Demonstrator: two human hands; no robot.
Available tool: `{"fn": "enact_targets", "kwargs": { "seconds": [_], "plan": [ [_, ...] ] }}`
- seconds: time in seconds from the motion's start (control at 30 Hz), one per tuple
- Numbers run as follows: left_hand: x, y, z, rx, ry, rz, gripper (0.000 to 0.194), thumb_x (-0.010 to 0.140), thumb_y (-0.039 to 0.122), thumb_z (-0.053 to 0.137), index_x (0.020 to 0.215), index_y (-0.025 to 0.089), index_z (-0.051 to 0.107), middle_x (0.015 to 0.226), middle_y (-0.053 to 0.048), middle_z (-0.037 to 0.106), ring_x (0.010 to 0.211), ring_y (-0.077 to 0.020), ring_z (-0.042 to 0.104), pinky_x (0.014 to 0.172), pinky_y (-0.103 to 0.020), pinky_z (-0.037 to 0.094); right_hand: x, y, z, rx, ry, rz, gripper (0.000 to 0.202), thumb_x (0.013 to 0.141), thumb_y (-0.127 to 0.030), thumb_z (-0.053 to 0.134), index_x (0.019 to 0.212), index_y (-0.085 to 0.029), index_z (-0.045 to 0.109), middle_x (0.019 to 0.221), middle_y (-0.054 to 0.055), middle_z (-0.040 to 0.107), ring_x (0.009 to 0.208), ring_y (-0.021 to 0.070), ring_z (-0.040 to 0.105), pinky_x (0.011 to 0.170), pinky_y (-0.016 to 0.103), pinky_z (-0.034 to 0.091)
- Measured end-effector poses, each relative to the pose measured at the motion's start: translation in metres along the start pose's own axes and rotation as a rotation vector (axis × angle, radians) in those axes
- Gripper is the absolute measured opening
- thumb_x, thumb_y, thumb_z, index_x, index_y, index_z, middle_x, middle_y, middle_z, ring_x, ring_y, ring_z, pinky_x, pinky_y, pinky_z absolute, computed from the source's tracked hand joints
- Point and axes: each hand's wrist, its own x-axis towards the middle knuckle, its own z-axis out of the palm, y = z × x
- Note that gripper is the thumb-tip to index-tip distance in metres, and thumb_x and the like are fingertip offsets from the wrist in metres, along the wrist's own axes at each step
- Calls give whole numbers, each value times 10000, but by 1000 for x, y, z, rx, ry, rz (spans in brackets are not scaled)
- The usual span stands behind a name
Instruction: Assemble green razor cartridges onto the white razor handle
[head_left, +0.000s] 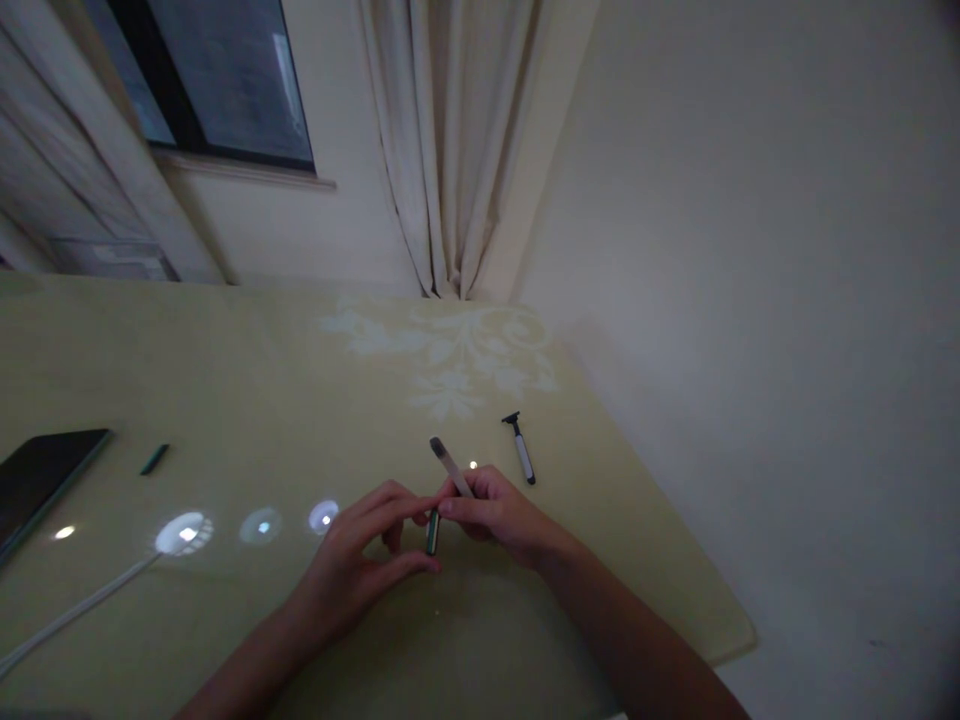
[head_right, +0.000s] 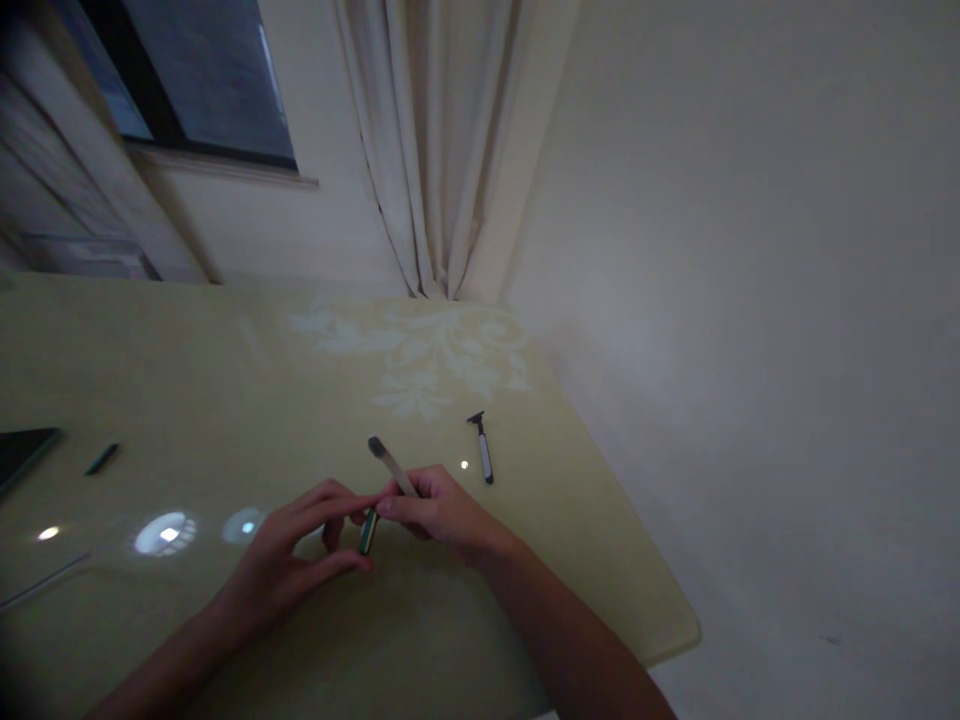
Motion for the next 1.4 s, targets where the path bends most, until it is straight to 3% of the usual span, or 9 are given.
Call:
{"fn": "enact_targets", "kwargs": {
  "seconds": [0.17, 0.27, 0.37, 0.47, 0.57, 0.83, 1.0, 1.17, 1.4],
  "plan": [
    [-1, 2, 0, 31, 18, -38, 386, 901, 295, 822, 1272, 325, 720, 946, -6, 698, 673, -126, 606, 648, -246, 543, 4, 5, 5, 28, 65, -2, 356, 810, -496, 823, 832, -168, 686, 538, -97, 404, 466, 73, 251, 464, 256, 148],
    [0, 3, -1, 72, 74, -68, 365, 878, 313, 842, 1221, 301, 717, 910, 3, 672, 668, -132, 592, 662, -262, 530, 2, 4, 7, -28, 79, -57, 447, 951, -608, 631, 907, -168, 702, 606, -63, 455, 483, 87, 284, 480, 251, 205],
    [0, 3, -4, 90, 153, -116, 351, 868, 338, 849, 1177, 280, 694, 879, 18, 640, 649, -127, 570, 657, -264, 512, -3, -2, 8, -366, 149, -262, 533, 1103, -558, 357, 1059, -180, 730, 717, -7, 557, 604, 132, 461, 607, 272, 365],
    [1, 1, -8, 63, 216, -177, 333, 888, 343, 825, 1170, 271, 664, 897, 22, 632, 659, -122, 577, 669, -264, 516, -8, -7, 9, -793, 240, -438, 427, 1125, -432, 383, 1095, -185, 729, 894, 58, 680, 835, 192, 608, 800, 318, 433],
    [2, -1, -11, 61, 252, -208, 327, 892, 338, 815, 1175, 272, 665, 886, 27, 632, 667, -121, 587, 675, -259, 516, -9, -7, 9, -967, 252, -508, 381, 1120, -379, 403, 1131, -171, 723, 1005, 105, 735, 930, 226, 652, 860, 337, 451],
    [5, -2, -11, 52, 264, -245, 313, 877, 336, 812, 1160, 258, 706, 874, 19, 646, 676, -126, 595, 639, -241, 505, -7, -6, 2, -975, 333, -462, 360, 1116, -382, 446, 1159, -181, 741, 998, 93, 751, 901, 216, 663, 820, 325, 461],
    [6, -3, -11, 42, 268, -226, 298, 867, 301, 806, 1147, 262, 713, 837, 34, 633, 652, -121, 596, 663, -247, 516, -8, -6, 8, -926, 192, -492, 362, 1120, -369, 442, 1227, -198, 743, 1076, 95, 774, 958, 219, 682, 864, 328, 471],
    [5, -8, -9, 15, 247, -241, 273, 877, 284, 791, 1136, 268, 705, 881, 24, 636, 687, -125, 613, 664, -245, 519, -6, -6, 2, -933, 279, -465, 357, 1113, -365, 466, 1225, -184, 753, 1039, 92, 772, 938, 219, 685, 843, 325, 472],
    [2, -11, -11, -20, 275, -267, 304, 871, 271, 793, 1159, 286, 697, 914, 27, 625, 743, -130, 623, 713, -251, 523, -5, -5, 0, -931, 242, -486, 355, 1113, -364, 474, 1249, -194, 754, 1059, 91, 778, 956, 215, 691, 857, 320, 472]
  ]
}}
